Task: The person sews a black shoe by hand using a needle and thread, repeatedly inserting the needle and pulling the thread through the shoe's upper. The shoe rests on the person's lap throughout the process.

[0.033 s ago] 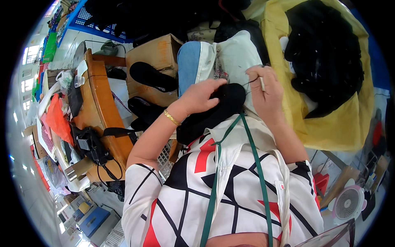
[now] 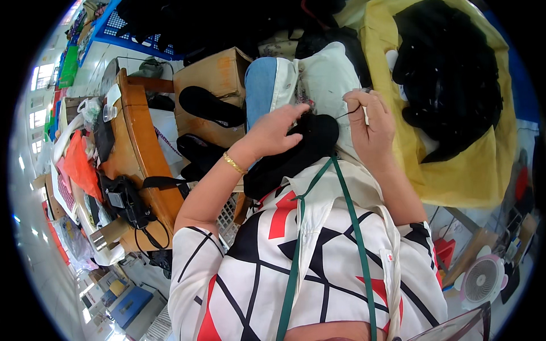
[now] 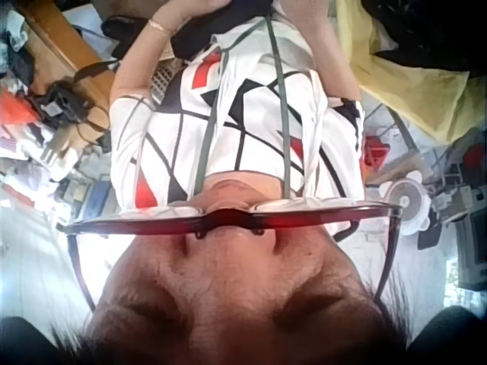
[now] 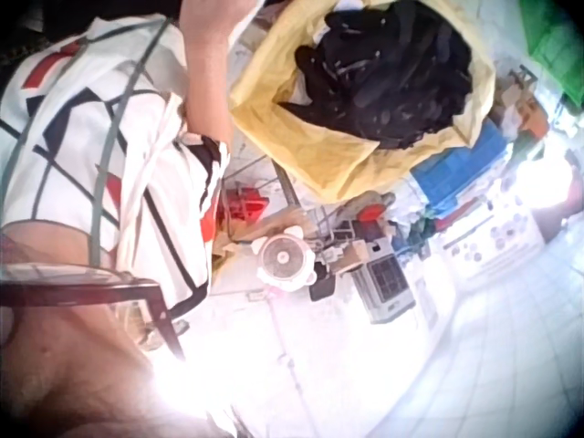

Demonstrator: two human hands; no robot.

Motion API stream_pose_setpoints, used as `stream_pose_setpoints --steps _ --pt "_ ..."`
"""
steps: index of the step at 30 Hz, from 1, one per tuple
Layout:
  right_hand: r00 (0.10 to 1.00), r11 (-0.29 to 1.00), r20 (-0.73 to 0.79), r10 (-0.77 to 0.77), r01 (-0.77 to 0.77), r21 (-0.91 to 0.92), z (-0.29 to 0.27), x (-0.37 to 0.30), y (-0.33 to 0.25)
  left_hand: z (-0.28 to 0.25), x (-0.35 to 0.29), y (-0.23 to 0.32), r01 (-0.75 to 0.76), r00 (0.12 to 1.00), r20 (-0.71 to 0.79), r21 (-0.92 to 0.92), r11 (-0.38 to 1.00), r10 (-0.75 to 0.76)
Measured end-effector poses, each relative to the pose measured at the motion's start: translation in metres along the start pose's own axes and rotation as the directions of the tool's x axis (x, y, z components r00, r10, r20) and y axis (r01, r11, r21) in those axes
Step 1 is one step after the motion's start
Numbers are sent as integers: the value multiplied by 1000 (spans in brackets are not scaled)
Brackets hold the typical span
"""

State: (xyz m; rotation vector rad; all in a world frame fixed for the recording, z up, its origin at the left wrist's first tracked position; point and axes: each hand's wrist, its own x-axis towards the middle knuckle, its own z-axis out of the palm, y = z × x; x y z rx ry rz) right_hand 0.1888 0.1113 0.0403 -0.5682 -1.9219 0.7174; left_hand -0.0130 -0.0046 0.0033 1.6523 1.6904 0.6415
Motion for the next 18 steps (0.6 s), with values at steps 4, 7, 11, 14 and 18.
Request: stream_pose_setpoints --steps 4,7,11,14,18 --pt "988 992 91 -128 128 2 -10 -1 -11 0 4 19 180 974 -103 -197 964 -203" --pt "958 968 146 -248 251 -2 -11 -8 -22 16 15 27 269 962 56 -30 963 -267" --pt "949 971 265 -171 208 -115 -43 -20 -23 27 8 14 326 936 177 -118 938 -304" --pt "895 920 275 351 -277 -276 -92 -34 -2 21 -4 4 483 876 281 -508 713 -393" --pt "628 664 306 716 -477 -575 -136 -48 24 21 -15 -9 540 816 396 -782 312 -420"
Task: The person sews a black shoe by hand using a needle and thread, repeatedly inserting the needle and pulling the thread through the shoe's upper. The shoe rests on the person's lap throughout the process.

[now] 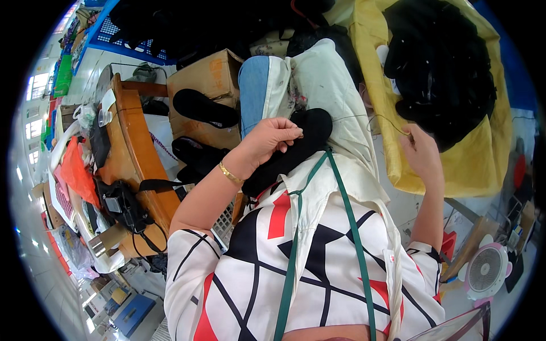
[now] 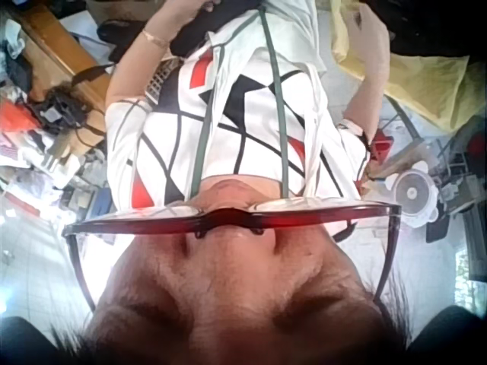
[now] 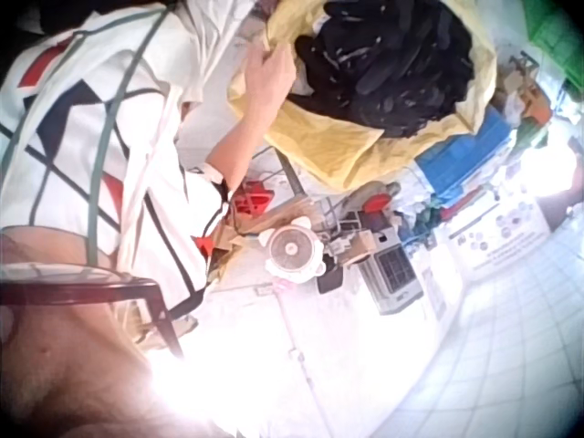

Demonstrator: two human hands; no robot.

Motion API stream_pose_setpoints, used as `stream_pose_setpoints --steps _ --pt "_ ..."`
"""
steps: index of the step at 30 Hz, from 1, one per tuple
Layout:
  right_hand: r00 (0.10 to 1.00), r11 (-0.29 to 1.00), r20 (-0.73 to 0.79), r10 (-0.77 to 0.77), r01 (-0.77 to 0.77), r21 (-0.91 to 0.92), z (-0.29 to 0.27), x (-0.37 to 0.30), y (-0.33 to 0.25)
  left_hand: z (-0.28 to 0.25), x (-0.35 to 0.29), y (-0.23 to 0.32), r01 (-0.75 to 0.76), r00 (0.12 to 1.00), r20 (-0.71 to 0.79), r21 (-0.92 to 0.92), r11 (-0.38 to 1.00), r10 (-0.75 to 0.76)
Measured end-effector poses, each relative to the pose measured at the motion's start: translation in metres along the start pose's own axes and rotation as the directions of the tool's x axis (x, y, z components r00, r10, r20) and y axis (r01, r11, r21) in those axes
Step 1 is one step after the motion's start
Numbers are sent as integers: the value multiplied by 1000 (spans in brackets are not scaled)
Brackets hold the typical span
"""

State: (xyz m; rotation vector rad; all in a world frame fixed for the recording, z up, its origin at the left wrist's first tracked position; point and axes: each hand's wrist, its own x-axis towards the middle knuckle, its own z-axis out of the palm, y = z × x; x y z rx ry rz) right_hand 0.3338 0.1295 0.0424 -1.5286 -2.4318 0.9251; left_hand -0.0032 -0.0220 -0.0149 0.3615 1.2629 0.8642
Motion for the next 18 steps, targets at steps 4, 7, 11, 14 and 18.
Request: stream_pose_setpoints --steps 4,7,11,14,18 --pt "999 933 43 3 -18 359 29 2 -26 -1 4 -7 26 999 31 -314 949 -17" --pt "969 871 110 -221 145 469 62 14 -60 -3 6 -13 35 999 44 -361 932 -21" --pt "905 822 7 -425 382 422 101 30 -87 -2 -4 -1 37 998 62 -170 985 -27" --pt "874 835 -50 -484 478 272 118 38 -94 3 -12 12 17 1000 -23 181 983 -13" --pt "842 830 -45 -538 538 147 132 45 -95 3 -14 13 -56 997 -25 425 904 74"
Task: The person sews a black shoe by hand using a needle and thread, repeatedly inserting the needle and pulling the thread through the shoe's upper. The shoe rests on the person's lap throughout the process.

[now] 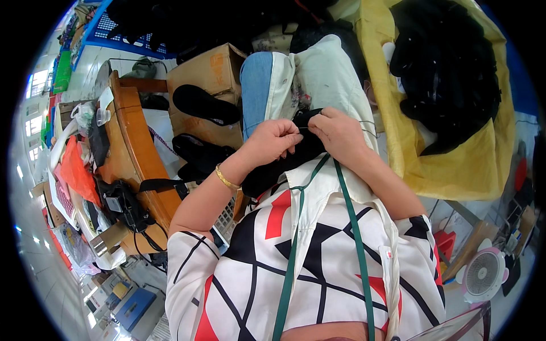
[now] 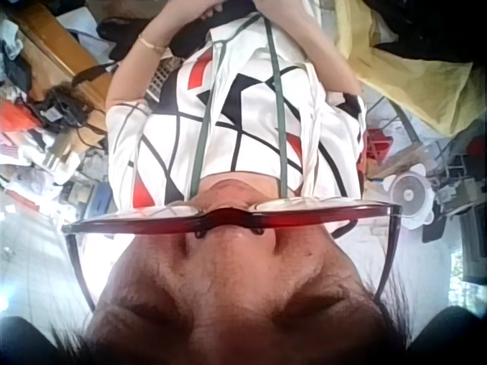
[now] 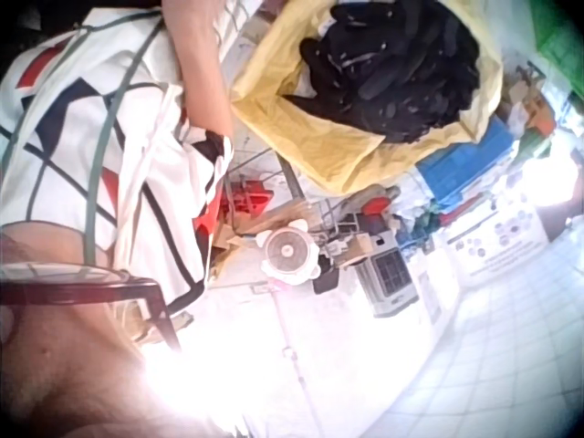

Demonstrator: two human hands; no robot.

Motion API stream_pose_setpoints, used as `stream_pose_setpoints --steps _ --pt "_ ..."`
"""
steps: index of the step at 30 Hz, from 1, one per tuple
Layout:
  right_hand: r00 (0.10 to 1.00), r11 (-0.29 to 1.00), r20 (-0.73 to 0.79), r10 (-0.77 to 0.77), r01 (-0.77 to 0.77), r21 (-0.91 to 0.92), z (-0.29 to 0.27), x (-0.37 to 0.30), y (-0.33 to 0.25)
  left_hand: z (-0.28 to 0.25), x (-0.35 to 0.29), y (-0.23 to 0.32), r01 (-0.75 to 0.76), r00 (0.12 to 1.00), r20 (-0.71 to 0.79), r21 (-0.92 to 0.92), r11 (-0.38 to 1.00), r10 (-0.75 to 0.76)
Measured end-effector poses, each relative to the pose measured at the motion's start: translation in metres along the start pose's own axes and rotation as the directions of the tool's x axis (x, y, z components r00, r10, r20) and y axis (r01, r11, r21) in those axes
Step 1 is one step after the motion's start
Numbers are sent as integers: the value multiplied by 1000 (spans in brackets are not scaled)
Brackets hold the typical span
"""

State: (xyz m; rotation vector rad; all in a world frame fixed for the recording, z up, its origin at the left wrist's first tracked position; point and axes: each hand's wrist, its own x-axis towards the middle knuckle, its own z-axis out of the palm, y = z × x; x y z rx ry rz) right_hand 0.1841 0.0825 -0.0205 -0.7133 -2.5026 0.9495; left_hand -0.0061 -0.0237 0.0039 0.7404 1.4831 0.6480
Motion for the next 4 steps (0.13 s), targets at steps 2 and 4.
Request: stream_pose_setpoints --steps 2,4 --pt "999 999 35 -16 17 -39 3 1 2 -2 2 -3 -66 998 -19 50 997 67" --pt "998 998 52 -32 34 -44 4 2 4 -7 10 -9 -134 988 -67 98 986 141"
